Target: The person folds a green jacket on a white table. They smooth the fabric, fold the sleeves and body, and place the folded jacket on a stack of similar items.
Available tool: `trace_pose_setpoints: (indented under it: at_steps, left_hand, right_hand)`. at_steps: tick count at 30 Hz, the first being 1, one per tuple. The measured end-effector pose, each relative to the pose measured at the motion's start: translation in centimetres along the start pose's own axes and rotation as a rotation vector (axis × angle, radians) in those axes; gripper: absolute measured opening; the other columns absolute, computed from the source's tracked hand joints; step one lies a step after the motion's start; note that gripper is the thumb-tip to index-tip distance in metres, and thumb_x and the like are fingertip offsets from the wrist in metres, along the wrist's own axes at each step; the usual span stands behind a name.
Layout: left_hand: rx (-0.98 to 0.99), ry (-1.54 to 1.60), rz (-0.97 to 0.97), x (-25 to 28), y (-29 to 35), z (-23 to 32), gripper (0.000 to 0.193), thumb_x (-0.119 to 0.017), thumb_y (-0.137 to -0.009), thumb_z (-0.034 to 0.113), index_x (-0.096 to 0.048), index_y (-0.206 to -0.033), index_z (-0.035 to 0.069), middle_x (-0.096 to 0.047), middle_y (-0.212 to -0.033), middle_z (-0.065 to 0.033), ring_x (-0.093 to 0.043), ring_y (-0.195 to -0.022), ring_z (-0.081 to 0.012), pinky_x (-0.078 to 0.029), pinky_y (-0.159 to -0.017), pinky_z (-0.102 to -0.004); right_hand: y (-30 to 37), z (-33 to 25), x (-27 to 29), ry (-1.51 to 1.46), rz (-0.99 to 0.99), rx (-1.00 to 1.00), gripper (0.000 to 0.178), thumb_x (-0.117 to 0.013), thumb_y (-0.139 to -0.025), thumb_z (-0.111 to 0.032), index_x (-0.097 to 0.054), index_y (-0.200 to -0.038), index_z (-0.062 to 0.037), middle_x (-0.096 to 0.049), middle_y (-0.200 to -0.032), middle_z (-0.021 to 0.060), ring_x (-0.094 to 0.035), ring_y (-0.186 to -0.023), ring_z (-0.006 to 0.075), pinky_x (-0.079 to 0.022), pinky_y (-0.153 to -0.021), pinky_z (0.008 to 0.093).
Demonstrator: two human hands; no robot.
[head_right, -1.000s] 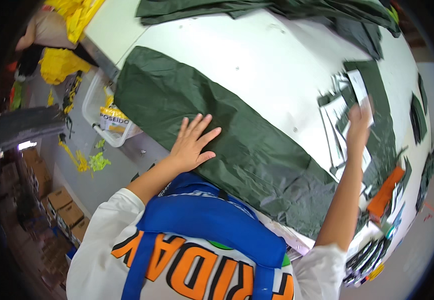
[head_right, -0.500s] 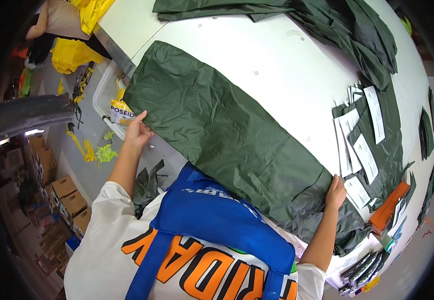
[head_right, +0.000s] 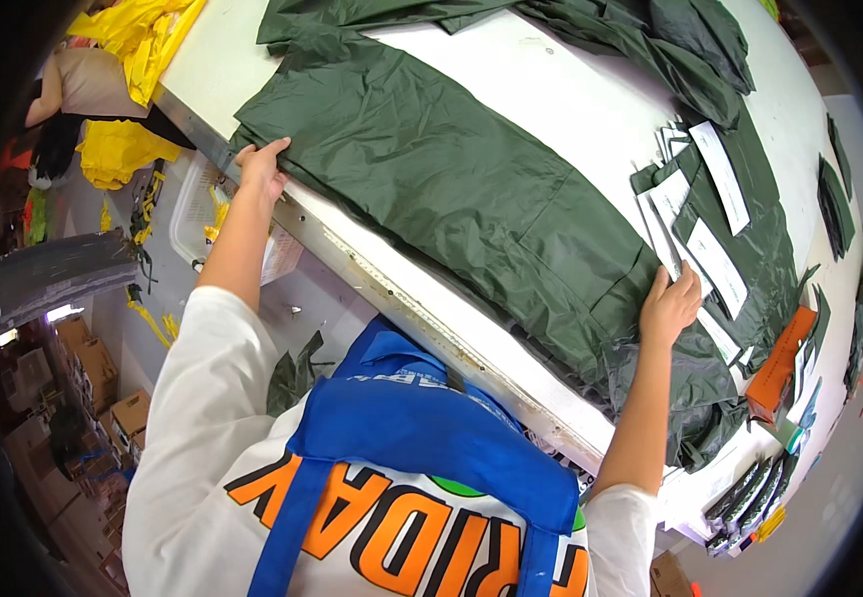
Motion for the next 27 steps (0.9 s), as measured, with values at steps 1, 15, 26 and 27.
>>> trace_pose_setpoints:
  at_steps: [1, 15, 26, 27]
  left_hand:
    - [-0.027, -0.001, 0.056, 0.7, 0.6, 0.1, 0.050, -0.068, -0.079, -0.003, -0.034, -0.115, 0.005, -0.054, -0.111, -0.0153, -0.060, -0.093, -0.0326, -0.052, -0.079, -0.0509]
    - [0.238, 0.315, -0.418, 0.6, 3.6, -1.5, 0.049, -0.066, -0.085, 0.016, -0.044, -0.128, 0.003, -0.051, -0.130, -0.0157, -0.050, -0.117, -0.0330, -0.040, -0.100, -0.0512]
    - [0.389, 0.429, -0.701, -1.4, 8.4, -5.3, 0.043, -0.063, -0.078, 0.000, -0.051, -0.120, 0.000, -0.056, -0.122, -0.0125, -0.052, -0.114, -0.0294, -0.042, -0.100, -0.0456]
    - [0.390, 0.447, -0.736, -1.4, 8.2, -5.2, 0.042, -0.062, -0.078, 0.000, -0.052, -0.119, 0.000, -0.057, -0.121, -0.0126, -0.052, -0.114, -0.0293, -0.042, -0.100, -0.0450]
  right_hand:
    - [1.0, -2.5, 1.7, -0.119, 0.050, 0.123, 0.042, -0.055, -0.092, -0.026, -0.049, -0.128, -0.0049, -0.050, -0.128, 0.0183, -0.046, -0.117, 0.0375, -0.035, -0.099, 0.0472]
    - [11.9, -13.8, 2.6, -0.314, -0.483, 0.562, 0.067, -0.070, -0.070, -0.009, -0.052, -0.132, -0.0270, -0.030, -0.150, 0.0100, -0.027, -0.137, 0.0345, -0.020, -0.111, 0.0499]
    - [11.2, -14.6, 5.0, -0.492, -0.567, 0.317, 0.086, -0.075, -0.073, -0.036, -0.033, -0.144, -0.0135, -0.022, -0.151, 0.0170, -0.022, -0.137, 0.0390, -0.021, -0.111, 0.0485]
    - [11.3, -14.5, 5.5, -0.649, -0.508, 0.160, 0.095, -0.077, -0.071, -0.035, -0.026, -0.146, -0.0078, -0.021, -0.151, 0.0195, -0.023, -0.136, 0.0398, -0.022, -0.111, 0.0471]
Point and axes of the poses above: each hand's wrist, its own y-axis away from the middle knuckle, its own x-axis out of the back of the hand, z = x × y, the point moved 7 cm from there along -y, towards the middle knuckle
